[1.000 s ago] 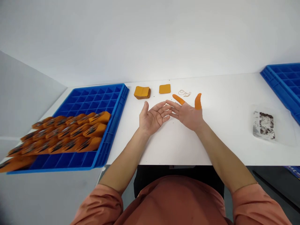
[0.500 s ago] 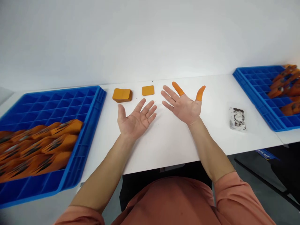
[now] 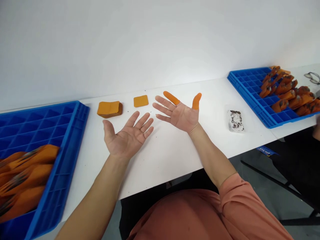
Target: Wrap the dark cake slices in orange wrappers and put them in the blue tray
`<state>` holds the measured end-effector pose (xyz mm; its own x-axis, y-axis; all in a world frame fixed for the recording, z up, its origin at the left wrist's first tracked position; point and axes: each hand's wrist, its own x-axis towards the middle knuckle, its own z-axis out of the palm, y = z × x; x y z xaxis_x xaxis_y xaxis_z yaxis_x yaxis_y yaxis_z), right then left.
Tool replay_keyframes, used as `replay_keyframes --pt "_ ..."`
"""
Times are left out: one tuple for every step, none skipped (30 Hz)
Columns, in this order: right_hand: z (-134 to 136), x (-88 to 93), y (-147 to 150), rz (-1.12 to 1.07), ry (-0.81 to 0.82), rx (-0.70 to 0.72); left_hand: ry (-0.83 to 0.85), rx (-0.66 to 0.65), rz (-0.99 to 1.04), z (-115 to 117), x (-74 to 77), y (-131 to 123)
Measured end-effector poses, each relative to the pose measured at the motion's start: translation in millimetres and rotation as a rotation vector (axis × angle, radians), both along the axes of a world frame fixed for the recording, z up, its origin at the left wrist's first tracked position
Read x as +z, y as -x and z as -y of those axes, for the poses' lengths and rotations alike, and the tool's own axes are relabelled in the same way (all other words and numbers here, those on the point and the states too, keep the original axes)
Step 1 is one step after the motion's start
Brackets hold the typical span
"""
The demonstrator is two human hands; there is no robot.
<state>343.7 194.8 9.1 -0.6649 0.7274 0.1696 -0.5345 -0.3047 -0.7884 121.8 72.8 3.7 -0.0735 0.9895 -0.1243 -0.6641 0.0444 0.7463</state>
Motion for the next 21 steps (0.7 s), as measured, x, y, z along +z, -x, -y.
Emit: replay_keyframes --pt "-3 -5.2 -1 0.001 -0.008 0.007 0.003 -0.003 0.002 0 -0.5 0" --pt "-7 -12.3 -2 0.002 -0.018 0.012 0.006 -0.005 0.005 0 -1.0 0" --pt "-11 -21.1 -4 0.004 -0.027 0.017 0.009 -0.006 0.007 0 -1.5 1" --pt "-17 -31.3 -5 0.006 -0.034 0.022 0.014 -0.008 0.009 0 -1.9 1" --pt "-22 -42.4 -7 0.007 -0.038 0.031 0.018 -0.008 0.011 0 -2.3 1" --pt "-28 -53.6 -7 0.003 -0.04 0.047 0.024 -0.008 0.012 -1 -2.6 2" --pt "-34 -64.3 -8 -0.012 -0.043 0.072 0.03 -0.007 0.012 0 -2.7 2" --pt "-39 -73.5 -8 -0.039 -0.049 0.107 0.036 -0.006 0.011 0 -2.6 2" --pt "-43 -80.9 -6 -0.079 -0.058 0.15 0.042 -0.005 0.009 0 -2.4 2" --pt "-47 -86.1 -5 -0.121 -0.068 0.197 0.046 -0.004 0.005 0 -2.2 3" --pt "-49 -89.1 -2 -0.163 -0.079 0.241 0.049 -0.005 0.0 1 -1.9 3" --pt "-50 -90.2 1 -0.201 -0.09 0.279 0.052 -0.009 -0.005 1 -1.7 2" --pt "-50 -90.1 3 -0.235 -0.104 0.309 0.053 -0.013 -0.009 1 -1.6 2" --pt "-50 -89.2 5 -0.265 -0.121 0.332 0.053 -0.017 -0.012 2 -1.6 2" --pt "-50 -88.4 7 -0.293 -0.14 0.347 0.054 -0.02 -0.014 3 -1.7 2" --pt "-50 -88.0 8 -0.319 -0.159 0.356 0.054 -0.023 -0.014 3 -1.9 2" --pt "-50 -88.4 7 -0.335 -0.17 0.36 0.055 -0.025 -0.013 3 -2.0 2" --pt "-50 -89.4 6 -0.338 -0.168 0.359 0.054 -0.027 -0.01 4 -1.9 2" --pt "-51 -90.8 5 -0.328 -0.148 0.353 0.053 -0.027 -0.007 4 -1.7 2" --pt "-51 -92.1 3 -0.311 -0.117 0.348 0.052 -0.029 -0.004 4 -1.3 2" --pt "-51 -92.9 1 -0.297 -0.083 0.346 0.053 -0.029 -0.003 5 -0.7 2"
